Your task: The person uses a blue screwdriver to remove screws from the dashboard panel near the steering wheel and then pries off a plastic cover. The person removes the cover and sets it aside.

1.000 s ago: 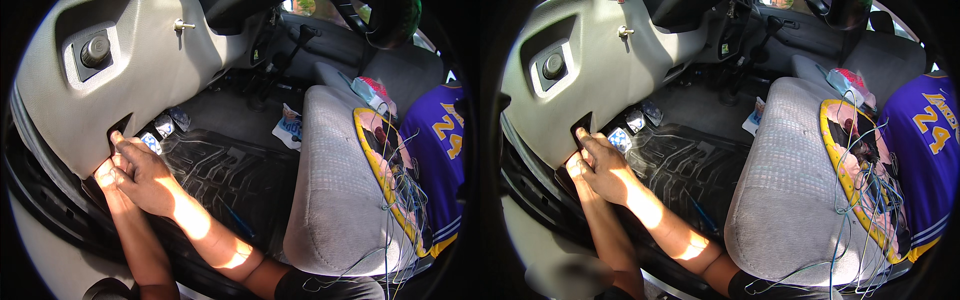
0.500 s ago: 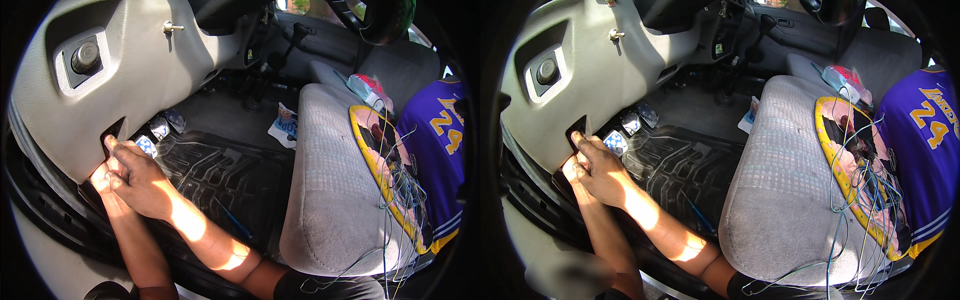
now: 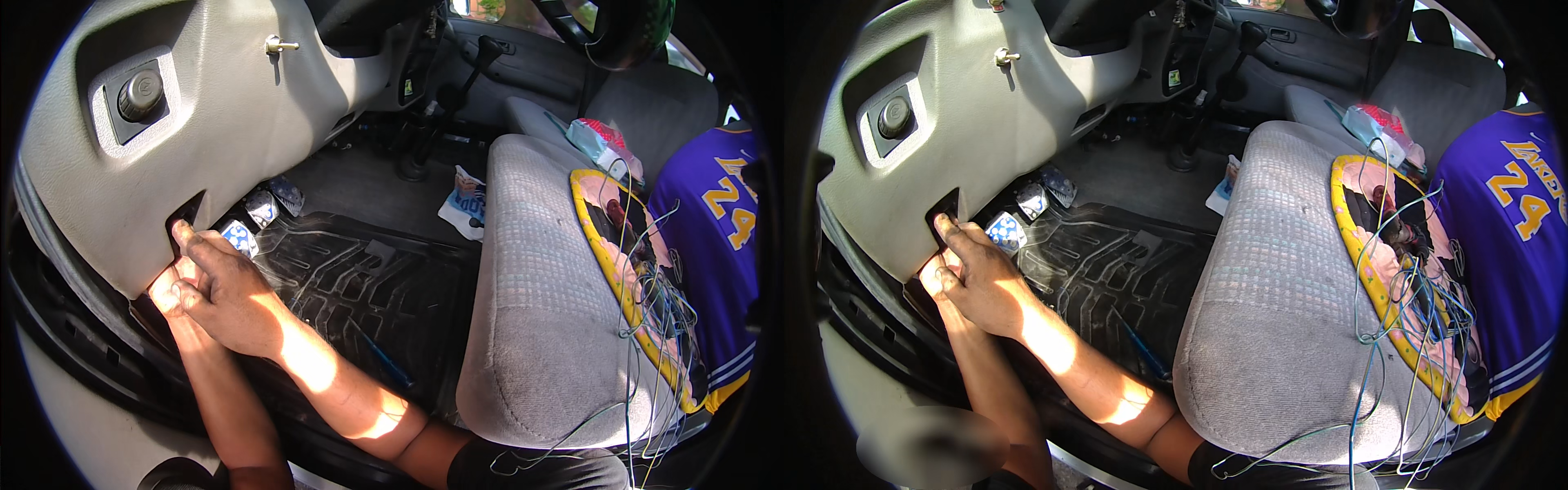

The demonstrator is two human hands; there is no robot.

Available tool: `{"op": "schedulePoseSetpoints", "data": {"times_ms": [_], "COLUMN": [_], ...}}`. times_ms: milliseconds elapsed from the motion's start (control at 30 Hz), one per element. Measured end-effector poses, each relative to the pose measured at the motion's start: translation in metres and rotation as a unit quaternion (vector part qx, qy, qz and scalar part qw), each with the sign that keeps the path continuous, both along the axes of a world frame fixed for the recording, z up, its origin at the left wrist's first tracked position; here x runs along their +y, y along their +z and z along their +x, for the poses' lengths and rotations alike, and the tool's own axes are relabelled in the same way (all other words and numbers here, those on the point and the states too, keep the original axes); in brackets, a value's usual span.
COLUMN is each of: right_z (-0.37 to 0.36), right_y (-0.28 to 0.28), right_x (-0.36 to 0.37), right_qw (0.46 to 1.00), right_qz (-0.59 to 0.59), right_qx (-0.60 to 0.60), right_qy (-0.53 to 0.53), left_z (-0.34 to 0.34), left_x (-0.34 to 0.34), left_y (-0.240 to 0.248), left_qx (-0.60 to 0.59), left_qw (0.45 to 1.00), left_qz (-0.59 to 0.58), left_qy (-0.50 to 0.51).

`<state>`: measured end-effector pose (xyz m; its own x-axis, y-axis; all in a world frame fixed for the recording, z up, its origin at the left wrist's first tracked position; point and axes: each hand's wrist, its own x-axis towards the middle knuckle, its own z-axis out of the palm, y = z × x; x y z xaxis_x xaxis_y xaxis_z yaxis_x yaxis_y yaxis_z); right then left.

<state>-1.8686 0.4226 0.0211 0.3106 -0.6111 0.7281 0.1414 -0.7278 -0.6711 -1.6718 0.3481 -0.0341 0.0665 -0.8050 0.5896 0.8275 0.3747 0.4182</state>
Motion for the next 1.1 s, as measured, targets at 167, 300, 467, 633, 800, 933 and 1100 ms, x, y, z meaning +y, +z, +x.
{"op": "schedulePoseSetpoints", "data": {"times_ms": [167,300,467,633,800,933,1100], "right_z": [-0.003,0.0,0.004,0.001,0.004,0.006,0.004], "right_y": [-0.002,-0.006,-0.005,-0.004,-0.006,-0.01,-0.008], "right_x": [-0.002,-0.002,0.001,-0.001,0.0,-0.003,-0.003], "right_qw": [1.0,0.999,0.997,0.996,0.996,0.993,0.996], "right_qz": [-0.002,-0.024,-0.05,-0.057,-0.058,-0.081,-0.05], "right_qx": [-0.001,-0.016,-0.016,-0.016,-0.032,-0.032,-0.018], "right_qy": [-0.009,-0.02,-0.065,-0.068,-0.051,-0.081,-0.071], "left_z": [-0.036,-0.01,-0.009,-0.004,0.009,-0.013,0.003], "left_x": [0.01,0.004,-0.002,-0.015,-0.008,0.004,-0.005], "left_y": [0.025,0.015,0.006,0.003,0.0,0.012,0.013], "left_qx": [0.1,0.052,-0.04,-0.107,-0.043,0.097,0.075], "left_qw": [0.986,0.997,0.987,0.957,0.99,0.995,0.994], "left_qz": [0.115,0.052,-0.138,-0.259,-0.117,0.019,0.061], "left_qy": [0.071,-0.031,-0.069,-0.078,-0.059,-0.031,-0.042]}}
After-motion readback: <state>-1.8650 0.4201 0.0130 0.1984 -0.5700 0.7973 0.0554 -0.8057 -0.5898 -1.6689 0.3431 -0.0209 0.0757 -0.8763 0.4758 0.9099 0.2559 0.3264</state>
